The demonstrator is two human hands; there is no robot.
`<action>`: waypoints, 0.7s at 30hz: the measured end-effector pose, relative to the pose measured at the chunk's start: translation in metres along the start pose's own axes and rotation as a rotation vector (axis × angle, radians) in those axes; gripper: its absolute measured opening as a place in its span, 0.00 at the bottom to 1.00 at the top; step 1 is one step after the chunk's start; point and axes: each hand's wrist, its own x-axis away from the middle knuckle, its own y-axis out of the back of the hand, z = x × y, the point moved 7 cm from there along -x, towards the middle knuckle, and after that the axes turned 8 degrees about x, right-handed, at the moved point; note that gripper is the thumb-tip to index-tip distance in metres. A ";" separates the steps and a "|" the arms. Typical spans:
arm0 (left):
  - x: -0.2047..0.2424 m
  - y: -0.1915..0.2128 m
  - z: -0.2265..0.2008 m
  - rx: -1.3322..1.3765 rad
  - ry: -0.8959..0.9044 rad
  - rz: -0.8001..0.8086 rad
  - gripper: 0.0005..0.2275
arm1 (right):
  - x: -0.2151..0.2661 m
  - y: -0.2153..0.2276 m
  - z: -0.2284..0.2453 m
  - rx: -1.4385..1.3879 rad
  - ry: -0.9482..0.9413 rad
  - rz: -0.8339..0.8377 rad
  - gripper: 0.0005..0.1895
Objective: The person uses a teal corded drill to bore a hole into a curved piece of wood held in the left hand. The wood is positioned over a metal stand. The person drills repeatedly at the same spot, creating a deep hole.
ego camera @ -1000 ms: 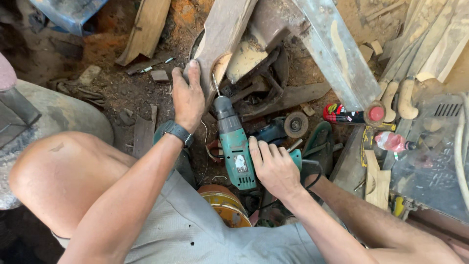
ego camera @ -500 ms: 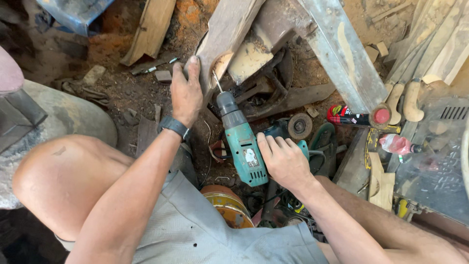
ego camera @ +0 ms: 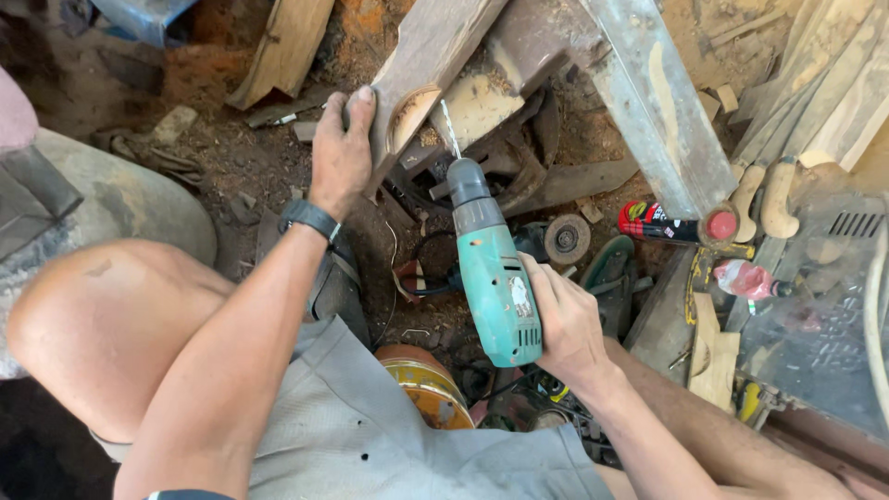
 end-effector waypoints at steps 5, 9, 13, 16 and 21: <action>-0.013 0.015 -0.027 0.325 0.184 0.052 0.26 | 0.004 0.018 -0.002 -0.157 -0.066 -0.065 0.35; -0.003 0.018 -0.049 0.240 0.393 0.106 0.20 | 0.017 0.018 -0.007 -0.462 -0.221 -0.005 0.15; 0.004 0.030 -0.060 0.288 0.474 0.214 0.19 | 0.029 0.004 -0.022 -1.199 -0.628 0.151 0.25; -0.018 0.051 -0.079 0.172 0.404 0.273 0.19 | 0.020 0.008 -0.019 -1.483 -0.661 0.150 0.28; -0.039 0.081 -0.074 0.045 0.329 0.372 0.22 | 0.010 0.006 -0.010 -1.739 -0.690 0.152 0.26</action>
